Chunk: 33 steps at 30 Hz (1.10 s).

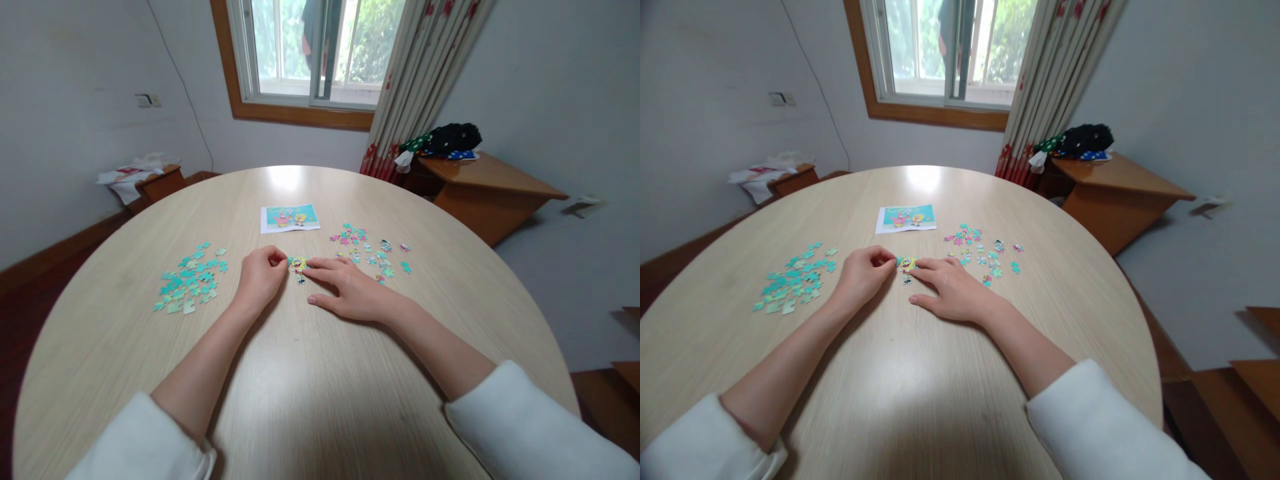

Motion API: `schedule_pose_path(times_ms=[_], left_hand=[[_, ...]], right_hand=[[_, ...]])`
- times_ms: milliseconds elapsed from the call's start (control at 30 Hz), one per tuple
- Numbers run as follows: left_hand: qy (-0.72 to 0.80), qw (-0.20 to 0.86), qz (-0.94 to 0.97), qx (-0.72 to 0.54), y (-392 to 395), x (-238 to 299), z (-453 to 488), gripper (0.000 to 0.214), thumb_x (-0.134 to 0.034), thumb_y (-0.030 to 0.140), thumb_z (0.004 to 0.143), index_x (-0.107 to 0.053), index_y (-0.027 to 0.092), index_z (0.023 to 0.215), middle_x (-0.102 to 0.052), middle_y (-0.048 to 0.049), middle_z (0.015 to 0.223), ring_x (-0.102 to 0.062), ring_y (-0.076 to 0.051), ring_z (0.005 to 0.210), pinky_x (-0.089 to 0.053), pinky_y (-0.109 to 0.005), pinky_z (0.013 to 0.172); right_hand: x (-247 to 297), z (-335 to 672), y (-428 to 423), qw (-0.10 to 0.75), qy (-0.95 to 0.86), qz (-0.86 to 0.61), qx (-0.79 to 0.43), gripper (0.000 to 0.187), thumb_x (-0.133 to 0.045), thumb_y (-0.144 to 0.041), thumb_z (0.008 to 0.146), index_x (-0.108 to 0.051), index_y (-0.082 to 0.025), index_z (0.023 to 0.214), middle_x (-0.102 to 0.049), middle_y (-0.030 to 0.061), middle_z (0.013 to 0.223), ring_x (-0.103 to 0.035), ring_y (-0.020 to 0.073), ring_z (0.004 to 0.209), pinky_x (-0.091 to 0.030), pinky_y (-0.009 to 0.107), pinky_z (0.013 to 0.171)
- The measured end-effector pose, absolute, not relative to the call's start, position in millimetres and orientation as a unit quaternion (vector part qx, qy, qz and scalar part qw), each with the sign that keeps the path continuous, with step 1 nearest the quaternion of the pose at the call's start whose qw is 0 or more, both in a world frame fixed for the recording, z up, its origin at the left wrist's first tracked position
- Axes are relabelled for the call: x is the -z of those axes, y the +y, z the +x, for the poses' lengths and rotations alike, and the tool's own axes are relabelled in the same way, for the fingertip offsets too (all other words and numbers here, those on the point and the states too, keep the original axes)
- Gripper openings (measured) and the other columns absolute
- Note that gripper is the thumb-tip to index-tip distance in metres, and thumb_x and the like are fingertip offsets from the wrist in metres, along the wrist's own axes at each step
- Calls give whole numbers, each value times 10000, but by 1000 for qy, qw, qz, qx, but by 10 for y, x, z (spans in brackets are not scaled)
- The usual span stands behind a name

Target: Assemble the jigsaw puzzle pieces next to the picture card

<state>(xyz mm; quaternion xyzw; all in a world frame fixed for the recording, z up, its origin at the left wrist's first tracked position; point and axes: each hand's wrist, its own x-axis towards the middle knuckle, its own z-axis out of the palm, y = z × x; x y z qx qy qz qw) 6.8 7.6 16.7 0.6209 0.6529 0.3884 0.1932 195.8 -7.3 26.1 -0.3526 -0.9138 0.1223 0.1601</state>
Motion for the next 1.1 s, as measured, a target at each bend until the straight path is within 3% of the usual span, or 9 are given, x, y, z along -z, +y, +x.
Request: schedule_pose_path(times_ms=[1100], left_hand=[[669, 170, 647, -323, 46, -197, 82, 144, -588, 171, 737, -730, 147, 744, -727, -55, 774, -623, -166, 701, -459, -269, 702]], right_hand=[[-295, 1956, -87, 144, -916, -355, -119, 437, -575, -352, 880, -572, -180, 1282, -524, 147, 1362, -480, 266, 1256, -340, 473, 1051]])
